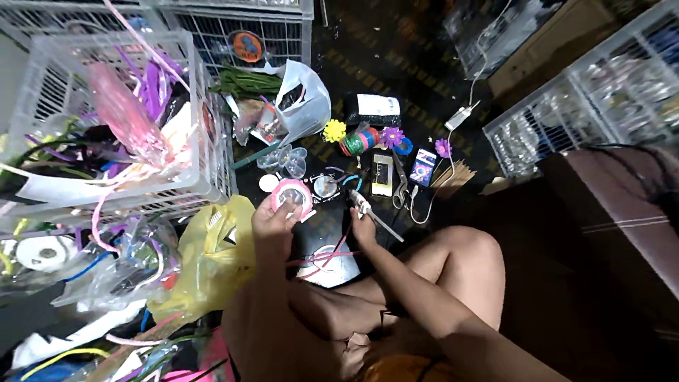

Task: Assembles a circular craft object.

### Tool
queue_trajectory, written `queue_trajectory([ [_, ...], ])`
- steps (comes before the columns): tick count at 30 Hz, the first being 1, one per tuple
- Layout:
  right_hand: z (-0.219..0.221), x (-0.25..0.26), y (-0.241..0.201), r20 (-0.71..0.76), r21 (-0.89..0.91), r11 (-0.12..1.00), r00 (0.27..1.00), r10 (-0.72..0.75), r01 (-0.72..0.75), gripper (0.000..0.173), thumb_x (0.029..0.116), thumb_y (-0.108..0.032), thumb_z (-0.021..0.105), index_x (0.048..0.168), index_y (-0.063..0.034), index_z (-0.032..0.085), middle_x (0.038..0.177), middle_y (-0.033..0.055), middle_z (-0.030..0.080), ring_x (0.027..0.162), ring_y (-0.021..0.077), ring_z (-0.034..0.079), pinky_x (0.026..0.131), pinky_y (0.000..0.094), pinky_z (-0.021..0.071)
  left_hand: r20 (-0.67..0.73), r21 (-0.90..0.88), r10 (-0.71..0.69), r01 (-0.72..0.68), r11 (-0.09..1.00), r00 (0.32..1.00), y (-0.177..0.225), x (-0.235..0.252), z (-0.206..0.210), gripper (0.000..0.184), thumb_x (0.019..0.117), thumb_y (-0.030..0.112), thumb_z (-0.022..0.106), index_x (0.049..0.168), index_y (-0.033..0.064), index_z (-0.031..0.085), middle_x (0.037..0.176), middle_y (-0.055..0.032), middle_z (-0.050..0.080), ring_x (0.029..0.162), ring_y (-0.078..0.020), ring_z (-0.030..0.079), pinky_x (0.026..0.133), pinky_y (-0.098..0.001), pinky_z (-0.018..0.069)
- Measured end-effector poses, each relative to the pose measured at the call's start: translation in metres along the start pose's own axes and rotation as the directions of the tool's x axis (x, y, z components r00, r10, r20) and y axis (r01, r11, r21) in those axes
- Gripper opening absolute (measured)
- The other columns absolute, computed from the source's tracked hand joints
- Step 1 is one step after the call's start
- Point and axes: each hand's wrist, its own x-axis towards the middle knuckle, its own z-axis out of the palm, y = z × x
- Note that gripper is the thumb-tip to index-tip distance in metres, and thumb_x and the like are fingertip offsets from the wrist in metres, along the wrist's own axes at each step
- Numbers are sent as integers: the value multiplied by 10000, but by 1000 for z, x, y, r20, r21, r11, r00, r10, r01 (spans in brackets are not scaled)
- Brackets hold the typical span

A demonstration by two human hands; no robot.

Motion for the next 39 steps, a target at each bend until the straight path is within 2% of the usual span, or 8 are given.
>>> queue_trajectory([
  [6,12,5,17,-11,-87,994,998,-59,58,561,1087,-352,486,1458,68,457,1472,301,479,1394,418,458,1172,519,356,161,223,-17,-19,975,987,-1,-3,-2,217,1036,51,570,1237,-19,614,1007,-114,705,806,-170,728,698,-332,646],
  [13,5,-7,14,-18,-214,977,1000,-4,0,788,976,-464,662,1546,5,383,1510,294,444,1398,451,434,1133,597,361,164,404,154,-208,891,975,-4,-3,-8,196,946,31,704,1140,12,681,888,-32,736,643,-46,649,592,-216,558],
  [18,-27,-81,16,244,-31,999,969,-24,32,890,913,-350,769,1549,69,308,1552,339,347,1418,480,387,1165,587,344,179,375,197,-252,892,964,1,-6,-10,214,905,26,751,1101,7,668,847,-25,762,752,-58,718,722,-252,602],
  [21,-58,-130,-12,414,90,967,874,-253,238,536,984,-274,679,1422,5,548,1380,207,584,1191,255,626,1021,394,520,195,303,205,-258,917,959,-1,-7,-8,229,872,8,773,1076,-8,671,840,-44,765,758,-77,731,729,-268,619],
  [23,-70,-141,-37,293,252,844,794,-532,473,373,1014,-219,620,1306,12,632,1222,136,652,1015,119,657,890,267,559,221,282,194,-253,925,956,-1,-10,-6,236,857,-4,779,1072,-5,680,844,-44,769,755,-77,735,725,-264,623],
  [26,-79,-118,-71,46,323,613,636,-771,721,316,992,-162,628,1259,5,651,1180,105,648,1009,106,645,877,275,562,228,315,170,-238,919,959,2,-15,-2,233,853,4,793,1076,13,727,851,-29,766,723,-64,716,684,-244,608],
  [31,-85,-92,-107,241,409,604,558,-794,684,308,969,-83,660,1273,-33,656,1112,57,705,856,74,681,762,252,595,282,247,172,-245,938,944,2,-21,2,221,843,-53,776,1055,0,750,884,-37,766,733,-59,712,671,-233,607],
  [39,-87,-86,-107,250,449,635,594,-765,628,286,951,-34,650,1237,-31,665,968,23,707,741,41,647,672,211,567,391,145,197,-272,951,899,-6,-15,1,309,867,-76,709,1157,12,652,947,-49,749,815,-103,719,757,-277,614],
])
